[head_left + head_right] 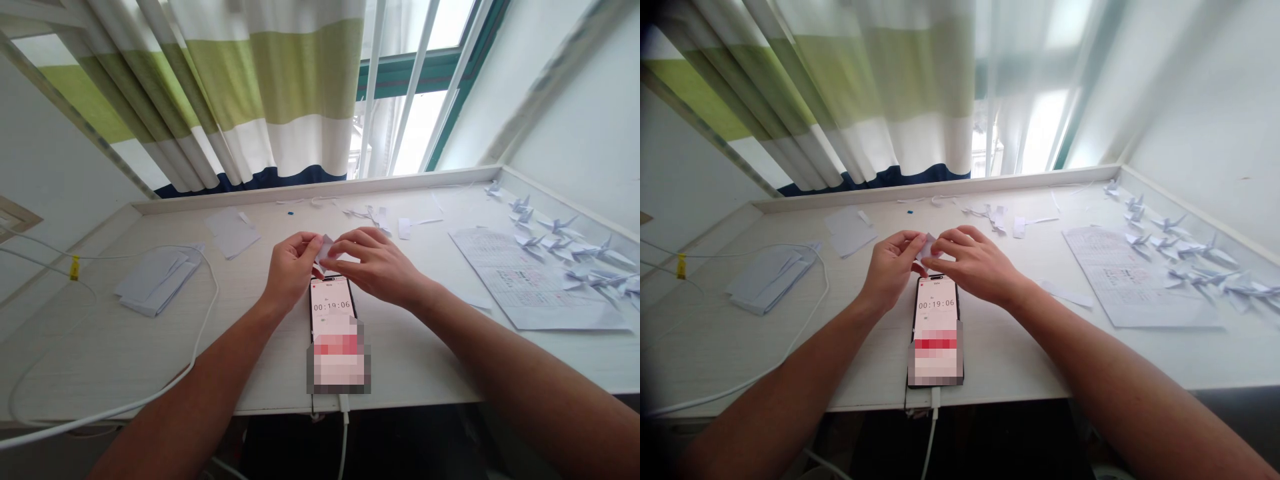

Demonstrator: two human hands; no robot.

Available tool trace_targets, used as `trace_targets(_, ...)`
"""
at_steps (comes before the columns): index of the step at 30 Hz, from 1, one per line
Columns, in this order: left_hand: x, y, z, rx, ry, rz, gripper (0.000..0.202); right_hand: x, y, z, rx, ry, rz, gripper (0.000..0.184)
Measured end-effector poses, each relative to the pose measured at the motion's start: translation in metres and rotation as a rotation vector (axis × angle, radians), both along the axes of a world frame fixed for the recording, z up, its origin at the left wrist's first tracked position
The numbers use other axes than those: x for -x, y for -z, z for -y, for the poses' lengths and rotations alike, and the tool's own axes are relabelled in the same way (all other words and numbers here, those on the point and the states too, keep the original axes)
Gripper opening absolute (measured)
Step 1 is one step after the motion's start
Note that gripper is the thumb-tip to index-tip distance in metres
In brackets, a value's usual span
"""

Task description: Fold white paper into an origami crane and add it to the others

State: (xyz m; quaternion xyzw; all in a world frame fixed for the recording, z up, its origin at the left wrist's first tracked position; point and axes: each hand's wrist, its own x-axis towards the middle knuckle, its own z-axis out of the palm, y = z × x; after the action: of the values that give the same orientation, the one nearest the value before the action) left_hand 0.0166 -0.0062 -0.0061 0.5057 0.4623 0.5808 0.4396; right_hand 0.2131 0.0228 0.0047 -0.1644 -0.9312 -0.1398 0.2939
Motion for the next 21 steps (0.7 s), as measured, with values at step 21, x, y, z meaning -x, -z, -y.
trace_targets(21, 0.002, -0.01, 0.006, 0.14, 0.294, 0.218, 0.047, 0.001, -0.008, 0.002, -0.099, -0.093, -0.223, 0.014)
